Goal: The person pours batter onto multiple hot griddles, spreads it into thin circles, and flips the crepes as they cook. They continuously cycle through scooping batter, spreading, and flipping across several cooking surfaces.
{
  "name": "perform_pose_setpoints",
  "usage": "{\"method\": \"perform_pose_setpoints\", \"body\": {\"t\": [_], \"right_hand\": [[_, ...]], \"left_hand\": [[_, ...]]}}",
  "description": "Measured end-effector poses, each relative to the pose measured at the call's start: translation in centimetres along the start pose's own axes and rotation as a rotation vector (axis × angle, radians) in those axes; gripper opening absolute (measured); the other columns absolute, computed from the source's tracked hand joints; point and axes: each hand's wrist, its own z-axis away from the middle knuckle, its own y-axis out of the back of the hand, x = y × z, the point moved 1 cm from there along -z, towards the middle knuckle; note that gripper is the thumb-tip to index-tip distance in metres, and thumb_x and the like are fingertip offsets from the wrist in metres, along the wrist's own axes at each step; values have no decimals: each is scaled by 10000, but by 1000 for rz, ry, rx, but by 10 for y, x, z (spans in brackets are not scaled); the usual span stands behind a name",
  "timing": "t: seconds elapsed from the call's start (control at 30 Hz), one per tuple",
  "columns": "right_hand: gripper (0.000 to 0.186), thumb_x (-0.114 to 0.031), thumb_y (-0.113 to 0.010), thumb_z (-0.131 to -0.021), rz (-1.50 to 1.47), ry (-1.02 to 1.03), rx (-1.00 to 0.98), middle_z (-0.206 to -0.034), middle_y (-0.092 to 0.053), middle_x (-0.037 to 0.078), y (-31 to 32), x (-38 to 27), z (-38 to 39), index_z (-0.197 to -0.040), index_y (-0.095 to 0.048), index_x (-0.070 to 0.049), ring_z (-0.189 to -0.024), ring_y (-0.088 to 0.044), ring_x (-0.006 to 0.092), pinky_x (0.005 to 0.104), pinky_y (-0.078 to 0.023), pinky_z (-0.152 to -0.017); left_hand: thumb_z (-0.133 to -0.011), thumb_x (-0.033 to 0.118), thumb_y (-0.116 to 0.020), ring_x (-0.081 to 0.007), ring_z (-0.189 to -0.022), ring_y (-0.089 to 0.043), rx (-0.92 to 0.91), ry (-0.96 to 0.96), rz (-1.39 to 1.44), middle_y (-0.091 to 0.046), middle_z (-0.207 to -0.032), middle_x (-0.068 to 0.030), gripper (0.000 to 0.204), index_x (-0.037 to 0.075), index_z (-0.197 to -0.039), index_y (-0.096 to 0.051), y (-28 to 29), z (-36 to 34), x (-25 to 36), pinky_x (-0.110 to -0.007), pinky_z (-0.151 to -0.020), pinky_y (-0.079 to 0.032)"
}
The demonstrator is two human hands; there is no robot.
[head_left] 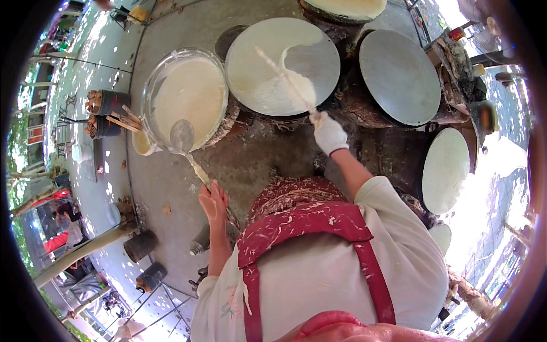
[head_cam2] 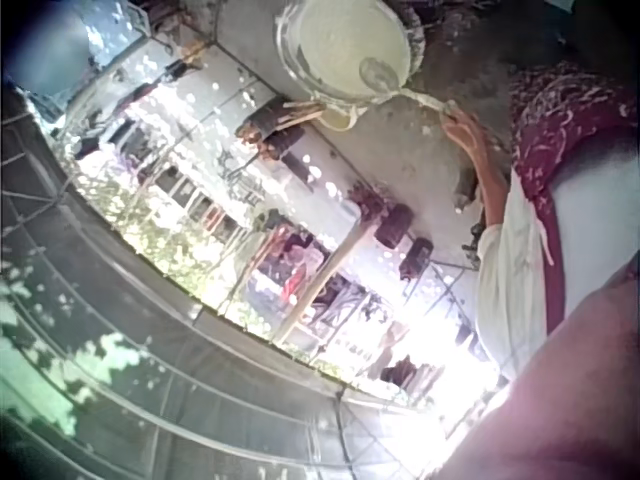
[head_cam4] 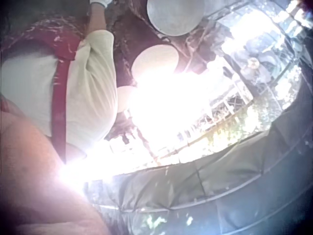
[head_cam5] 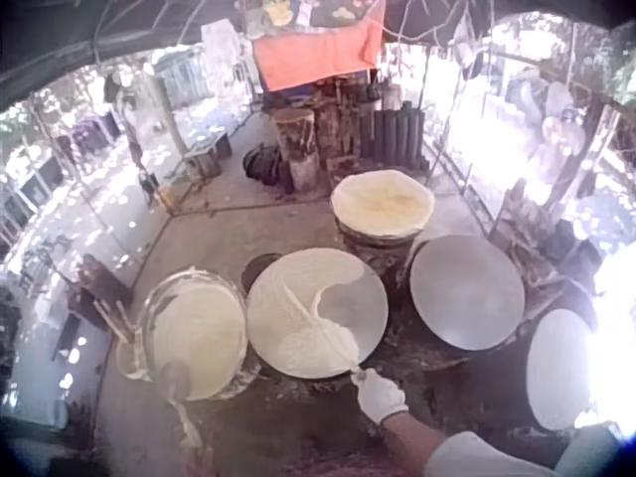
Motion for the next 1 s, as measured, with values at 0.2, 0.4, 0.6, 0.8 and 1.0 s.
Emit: {"method": "perform_pose_setpoints", "body": {"t": [0.2,0.4,0.6,0.8,1.0], "right_hand": [[508,-472,-377,-1021,-244,11,-133,-984,-667,300,48,34,-38,-1078,-596,-17,-980,-628,485,549,-499,-840],[485,-456,-340,-1033,118,94,-187,-954,-679,267,80,73,-27,-1022,-596,-45,-936,-664,435,537,-514,-815],[486,-470,-399,-1010,-30,160,35,-935,-680,267,96,74,-99,-983,-627,-40,-858,-670,439,539,-521,-746],[547,-443,-387,-1025,108,203,-74,-923,-702,224,80,103,-60,-1441,-360,-88,-877,-686,423,550,-527,-734],[496,-387,-436,-998,116,-10,148,-902,-711,220,118,36,-192,-1364,-410,-54,-838,-700,421,554,-541,-689]], "left_hand": [[-1036,177,-480,-78,-427,-351,-4,-15,-52,-382,-597,20,190,26,-921,-486,-57,33,5,-251,-366,-264],[-1034,187,-490,-87,-424,-359,65,39,-29,-398,-598,10,198,4,-961,-505,-75,57,7,-251,-366,-260],[-1031,186,-499,-91,-414,-358,53,81,-40,-404,-596,7,200,0,-957,-510,-99,53,11,-254,-367,-266],[-1028,189,-505,-96,-410,-371,11,91,-24,-412,-598,5,206,-9,-973,-520,-107,44,8,-256,-370,-274],[-1030,199,-501,-102,-410,-379,23,97,-57,-411,-595,2,212,-3,-967,-519,-112,47,8,-263,-370,-282]]}}
